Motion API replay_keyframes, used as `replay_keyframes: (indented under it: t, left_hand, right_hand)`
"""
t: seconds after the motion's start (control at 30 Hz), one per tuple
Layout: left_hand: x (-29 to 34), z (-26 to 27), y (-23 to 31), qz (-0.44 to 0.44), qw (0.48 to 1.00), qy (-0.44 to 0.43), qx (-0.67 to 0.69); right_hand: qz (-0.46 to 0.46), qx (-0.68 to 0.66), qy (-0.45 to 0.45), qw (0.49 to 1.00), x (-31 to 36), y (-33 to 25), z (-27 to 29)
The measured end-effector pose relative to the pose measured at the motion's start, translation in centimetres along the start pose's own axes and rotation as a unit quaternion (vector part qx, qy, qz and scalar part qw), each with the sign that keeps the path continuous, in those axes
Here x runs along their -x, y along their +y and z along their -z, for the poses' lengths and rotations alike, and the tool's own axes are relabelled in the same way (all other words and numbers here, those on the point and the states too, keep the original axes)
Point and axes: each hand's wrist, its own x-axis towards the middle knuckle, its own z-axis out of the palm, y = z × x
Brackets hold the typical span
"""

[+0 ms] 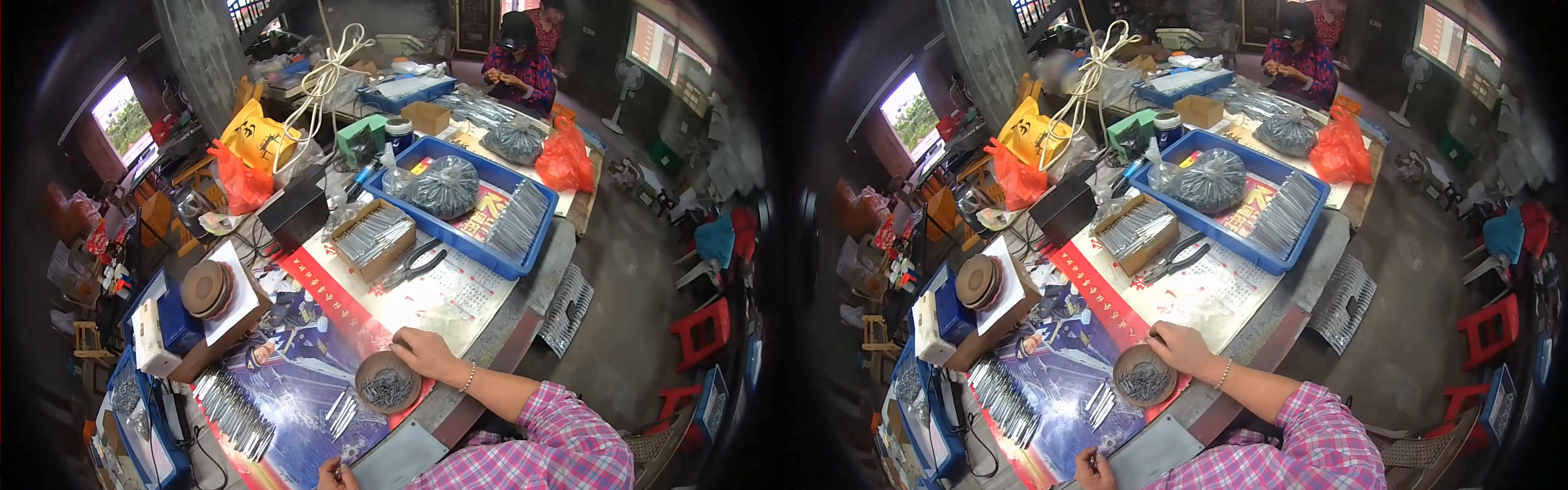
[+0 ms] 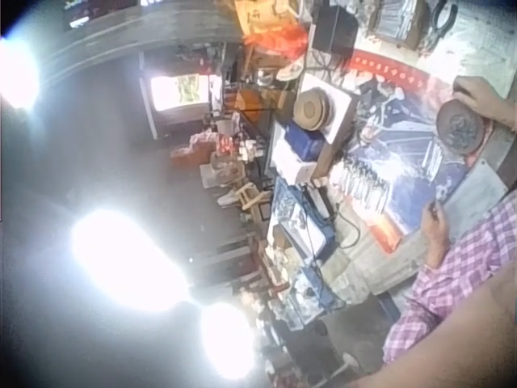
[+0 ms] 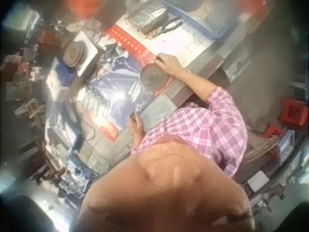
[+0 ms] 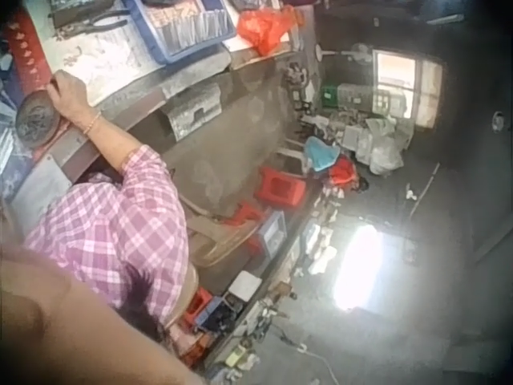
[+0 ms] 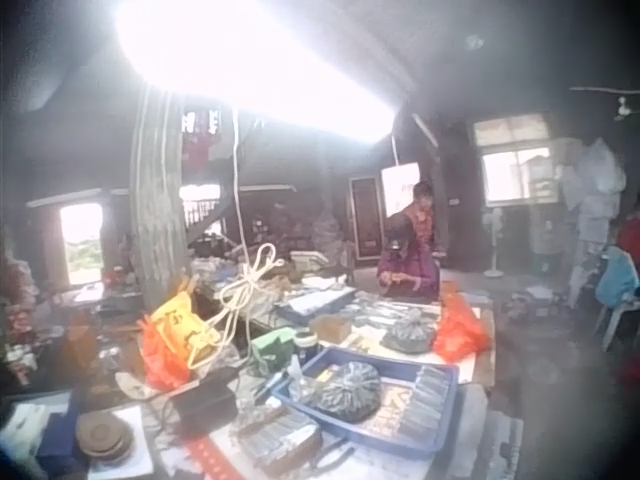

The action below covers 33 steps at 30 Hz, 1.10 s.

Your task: The person assembles metal components by picking up metal strips and small fasteners from a bowl and joining them together by hand.

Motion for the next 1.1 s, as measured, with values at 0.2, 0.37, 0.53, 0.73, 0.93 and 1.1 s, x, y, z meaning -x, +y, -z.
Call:
replay_keyframes:
  t: [0.2, 0.37, 0.53, 0.73, 0.93, 1.1]
  left_hand:
    - [0.3, 0.4, 0.1, 0.001, 1.000, 0.005, 0.008]
    - [0.4, -0.1, -0.7, 0.006, 1.000, -0.005, 0.007]
    - [0.6, 0.3, 0.5, 0.001, 1.000, 0.001, 0.016]
    - [-0.1, -1.3, -3.4, -0.075, 0.988, 0.073, 0.112]
    - [0.4, -1.2, -4.0, -0.076, 0.991, 0.065, 0.091]
    - [0.4, 0.1, -1.3, -0.022, 1.000, -0.012, 0.004]
  right_hand:
    - [-0.026, -0.029, -0.013, 0.999, -0.2, -0.9, 0.6]
    - [-0.041, -0.020, -0.003, 0.999, 0.6, -0.4, 0.4]
    - [-0.019, -0.008, -0.005, 1.000, 0.4, 0.4, -0.4]
    - [0.010, 0.003, -0.018, 1.000, -0.5, -0.2, 0.0]
    - [0.003, 0.001, -0.023, 1.000, -0.1, -0.7, 0.1]
    - [-0.004, 0.018, -0.019, 1.000, 0.7, -0.2, -0.1]
